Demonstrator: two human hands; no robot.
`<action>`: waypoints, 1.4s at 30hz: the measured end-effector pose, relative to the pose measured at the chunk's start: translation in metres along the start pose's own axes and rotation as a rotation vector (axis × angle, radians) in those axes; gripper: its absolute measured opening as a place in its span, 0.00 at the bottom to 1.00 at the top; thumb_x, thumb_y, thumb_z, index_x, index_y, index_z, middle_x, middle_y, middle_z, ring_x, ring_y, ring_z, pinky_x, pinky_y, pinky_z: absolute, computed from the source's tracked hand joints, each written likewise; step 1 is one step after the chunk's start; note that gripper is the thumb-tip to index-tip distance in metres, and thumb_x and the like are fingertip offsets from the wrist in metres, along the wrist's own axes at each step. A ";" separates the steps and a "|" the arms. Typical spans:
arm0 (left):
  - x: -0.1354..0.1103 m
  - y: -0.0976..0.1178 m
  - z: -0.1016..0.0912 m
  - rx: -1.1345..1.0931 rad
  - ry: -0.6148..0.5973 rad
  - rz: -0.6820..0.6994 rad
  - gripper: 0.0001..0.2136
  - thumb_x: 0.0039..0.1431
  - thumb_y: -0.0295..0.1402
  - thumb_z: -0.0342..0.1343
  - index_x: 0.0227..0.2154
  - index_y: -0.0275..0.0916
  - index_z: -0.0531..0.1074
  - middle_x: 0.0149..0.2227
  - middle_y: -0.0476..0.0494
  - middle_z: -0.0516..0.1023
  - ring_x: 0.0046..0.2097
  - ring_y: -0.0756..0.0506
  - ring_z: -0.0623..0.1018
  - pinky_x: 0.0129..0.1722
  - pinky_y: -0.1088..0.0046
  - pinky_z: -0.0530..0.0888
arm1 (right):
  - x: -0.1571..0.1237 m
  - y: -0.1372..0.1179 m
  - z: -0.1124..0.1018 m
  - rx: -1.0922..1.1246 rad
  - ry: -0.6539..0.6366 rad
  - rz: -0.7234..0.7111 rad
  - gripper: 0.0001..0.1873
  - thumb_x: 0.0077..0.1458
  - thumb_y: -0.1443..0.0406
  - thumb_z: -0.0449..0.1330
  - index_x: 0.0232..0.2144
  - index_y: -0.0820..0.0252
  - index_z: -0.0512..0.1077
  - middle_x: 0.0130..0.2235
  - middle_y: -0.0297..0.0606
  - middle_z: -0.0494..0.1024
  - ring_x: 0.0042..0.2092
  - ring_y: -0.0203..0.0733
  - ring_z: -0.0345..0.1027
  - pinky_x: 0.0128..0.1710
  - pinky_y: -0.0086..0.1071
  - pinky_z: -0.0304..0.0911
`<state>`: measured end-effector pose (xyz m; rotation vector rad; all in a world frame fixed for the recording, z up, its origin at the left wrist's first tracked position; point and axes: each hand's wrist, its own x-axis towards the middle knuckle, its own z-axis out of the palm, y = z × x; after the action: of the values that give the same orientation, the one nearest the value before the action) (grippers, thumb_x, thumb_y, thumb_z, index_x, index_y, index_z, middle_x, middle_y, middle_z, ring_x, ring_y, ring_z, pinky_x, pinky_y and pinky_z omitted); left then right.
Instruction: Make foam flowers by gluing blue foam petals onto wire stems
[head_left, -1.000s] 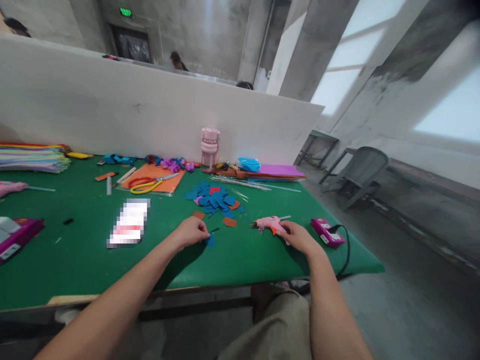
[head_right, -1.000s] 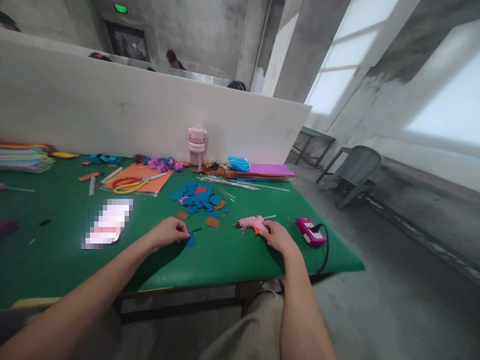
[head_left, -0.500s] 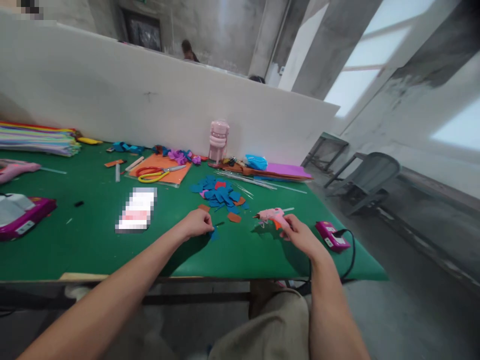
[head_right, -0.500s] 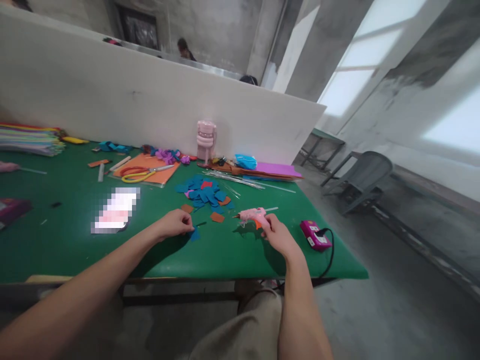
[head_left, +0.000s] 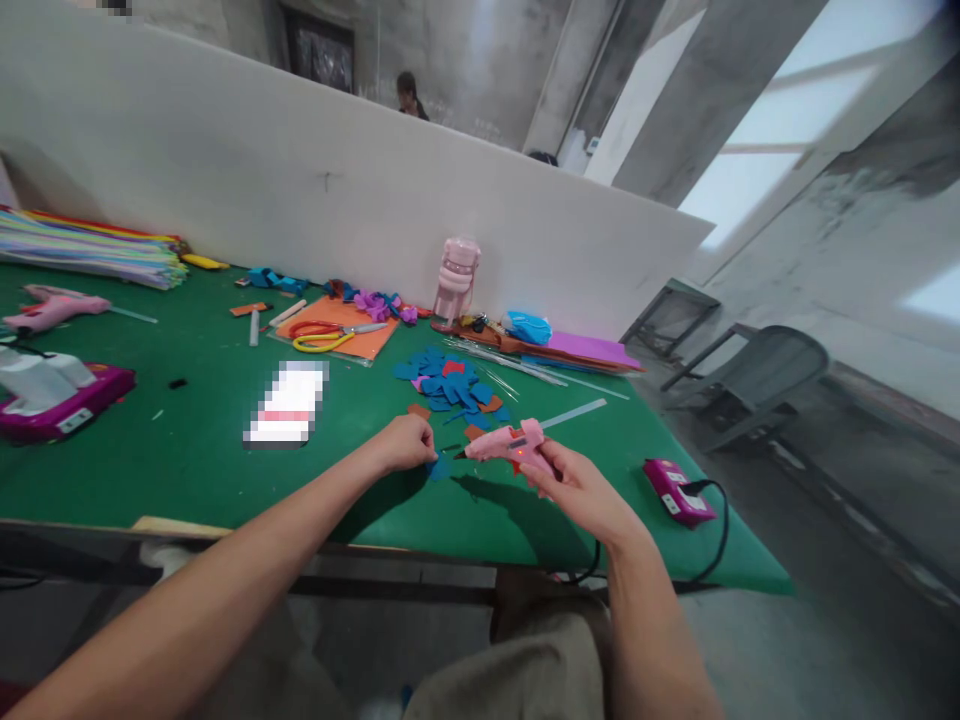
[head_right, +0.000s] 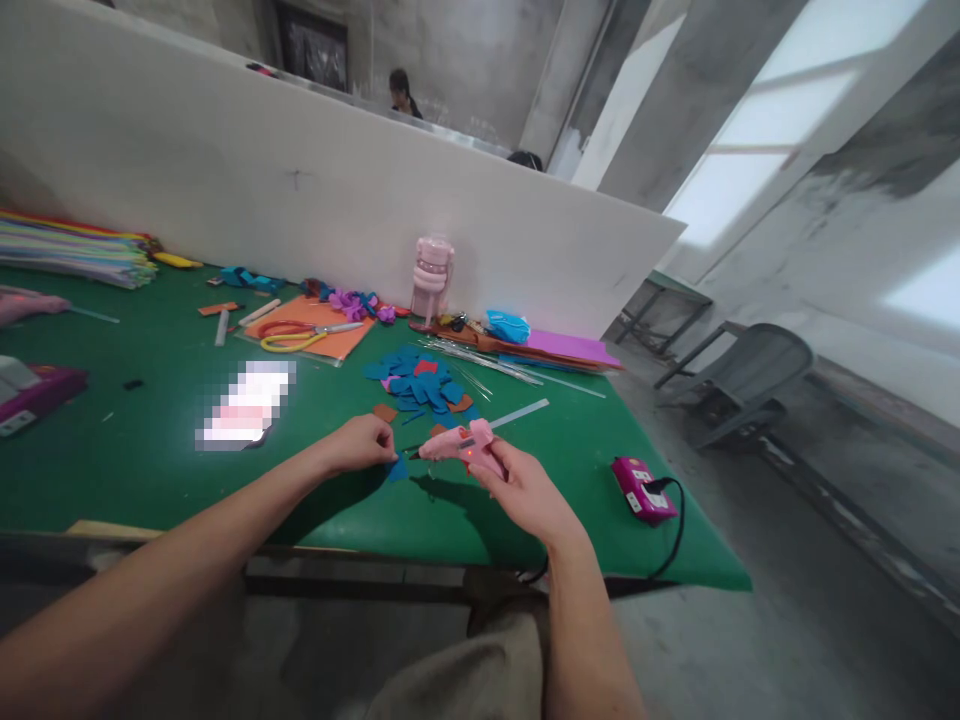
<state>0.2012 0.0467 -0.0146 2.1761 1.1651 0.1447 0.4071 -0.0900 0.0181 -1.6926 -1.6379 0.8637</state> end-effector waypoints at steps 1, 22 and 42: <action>0.000 0.000 0.000 0.005 -0.001 -0.001 0.02 0.41 0.28 0.56 0.17 0.36 0.71 0.20 0.50 0.72 0.26 0.51 0.70 0.24 0.79 0.61 | 0.000 0.000 0.001 -0.014 -0.007 -0.012 0.19 0.53 0.55 0.52 0.42 0.60 0.67 0.34 0.37 0.72 0.32 0.37 0.63 0.29 0.28 0.62; 0.004 -0.004 0.003 0.032 -0.015 0.027 0.04 0.42 0.29 0.54 0.18 0.36 0.72 0.21 0.49 0.73 0.26 0.50 0.71 0.24 0.78 0.61 | 0.006 -0.005 0.020 -0.203 -0.058 -0.133 0.18 0.56 0.59 0.50 0.47 0.60 0.64 0.41 0.40 0.74 0.39 0.41 0.66 0.38 0.33 0.59; 0.004 -0.005 0.004 0.021 -0.008 0.047 0.04 0.42 0.29 0.55 0.17 0.36 0.72 0.19 0.50 0.71 0.25 0.51 0.70 0.24 0.78 0.60 | 0.006 -0.006 0.021 -0.207 -0.070 -0.110 0.20 0.56 0.59 0.49 0.50 0.58 0.63 0.48 0.40 0.71 0.45 0.44 0.65 0.44 0.36 0.59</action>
<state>0.2018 0.0503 -0.0212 2.2215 1.1163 0.1443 0.3869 -0.0839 0.0105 -1.7068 -1.9048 0.7284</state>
